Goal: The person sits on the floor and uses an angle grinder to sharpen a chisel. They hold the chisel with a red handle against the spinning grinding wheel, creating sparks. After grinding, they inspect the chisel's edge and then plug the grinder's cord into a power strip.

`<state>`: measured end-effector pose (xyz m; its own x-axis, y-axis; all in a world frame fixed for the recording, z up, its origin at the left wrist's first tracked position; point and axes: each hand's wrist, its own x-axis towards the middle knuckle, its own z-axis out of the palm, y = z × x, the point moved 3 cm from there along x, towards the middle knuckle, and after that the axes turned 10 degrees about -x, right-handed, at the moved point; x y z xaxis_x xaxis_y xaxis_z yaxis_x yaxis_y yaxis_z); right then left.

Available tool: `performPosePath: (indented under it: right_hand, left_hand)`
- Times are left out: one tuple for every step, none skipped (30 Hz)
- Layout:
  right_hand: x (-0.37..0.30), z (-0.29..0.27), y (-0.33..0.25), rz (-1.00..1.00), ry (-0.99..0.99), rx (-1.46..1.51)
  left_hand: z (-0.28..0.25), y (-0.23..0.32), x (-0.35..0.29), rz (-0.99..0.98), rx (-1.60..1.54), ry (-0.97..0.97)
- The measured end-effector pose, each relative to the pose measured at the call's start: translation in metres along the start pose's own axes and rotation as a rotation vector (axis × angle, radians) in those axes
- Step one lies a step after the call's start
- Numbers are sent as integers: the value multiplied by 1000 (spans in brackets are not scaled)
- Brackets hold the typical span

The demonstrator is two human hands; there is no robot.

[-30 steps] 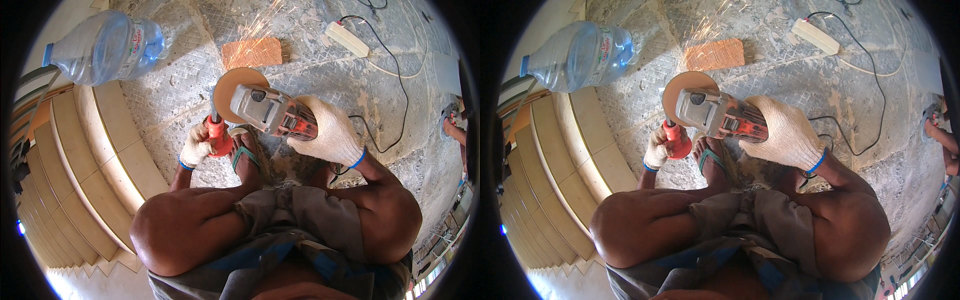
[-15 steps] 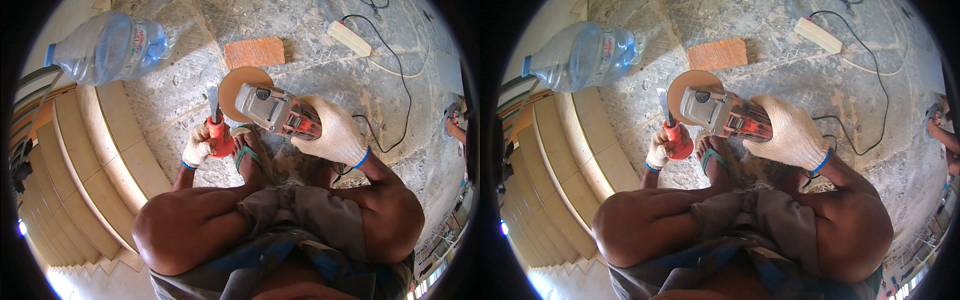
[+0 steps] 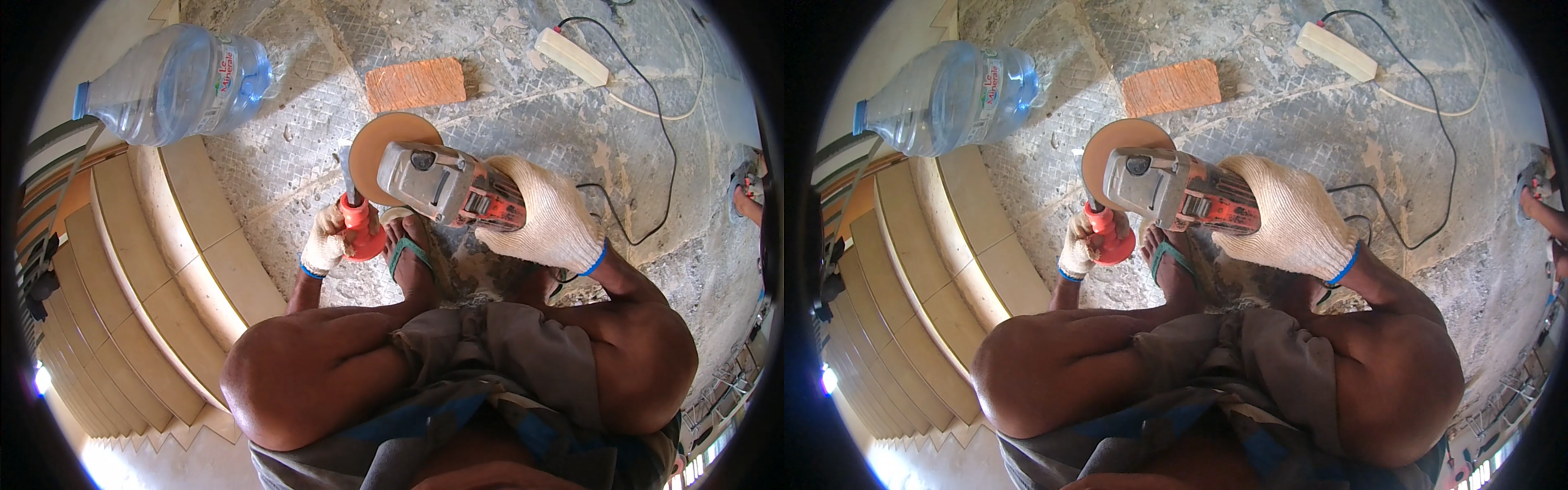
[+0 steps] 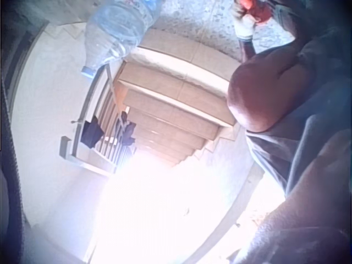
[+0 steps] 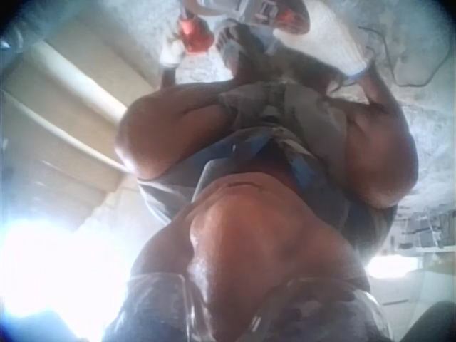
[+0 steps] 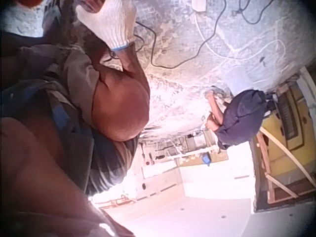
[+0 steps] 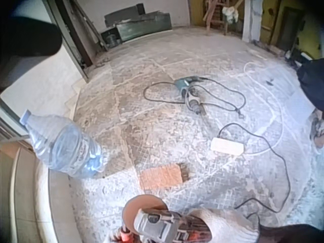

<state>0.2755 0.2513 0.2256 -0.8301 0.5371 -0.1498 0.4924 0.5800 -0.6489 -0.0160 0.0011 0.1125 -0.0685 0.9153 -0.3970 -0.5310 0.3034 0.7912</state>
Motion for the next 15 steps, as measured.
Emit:
performPosePath:
  right_hand:
    - [0, 0, 0, -1, 2, -6]
    - [-1, 1, 1, 5, -4, -6]
    - [-1, 1, 1, 10, -11, -6]
    - [-1, 2, 2, 16, -17, -6]
    - [-1, 2, 2, 13, -10, -5]
    - [0, 2, 2, 9, -4, -2]
    - [0, 3, 2, 13, -3, 0]
    - [0, 3, 1, 8, 4, -2]
    - [0, 2, 1, 11, 5, -4]
    - [0, 2, 1, 17, 3, -6]
    - [0, 1, 1, 25, -6, 1]
    - [0, 1, 1, 35, -17, 8]
    - [0, 0, 1, 44, -28, 15]
    - [1, 0, 1, 47, -27, 21]
    - [1, 0, 0, 51, -25, 27]
  left_hand:
    - [-1, 0, 0, -12, 11, 1]
    - [-1, 1, 0, -12, 21, -2]
    - [-1, 2, 0, -11, 31, -6]
    - [-2, 2, 1, -20, 35, -10]
    - [-2, 3, 1, -28, 40, -13]
    - [-3, 4, 0, -36, 45, -17]
    - [-3, 4, 0, -57, 42, 2]
    - [-4, 4, -1, -77, 40, 20]
    - [-4, 3, -2, -82, 35, 28]
    - [-4, 3, -2, -72, 21, 22]
    - [-4, 2, -1, -47, 3, 6]
    - [-4, 1, -1, -21, -14, -9]
    - [-5, -1, -1, -19, -23, -12]
    - [-6, -2, 0, -17, -33, -16]
    - [-7, -3, 0, -16, -43, -20]
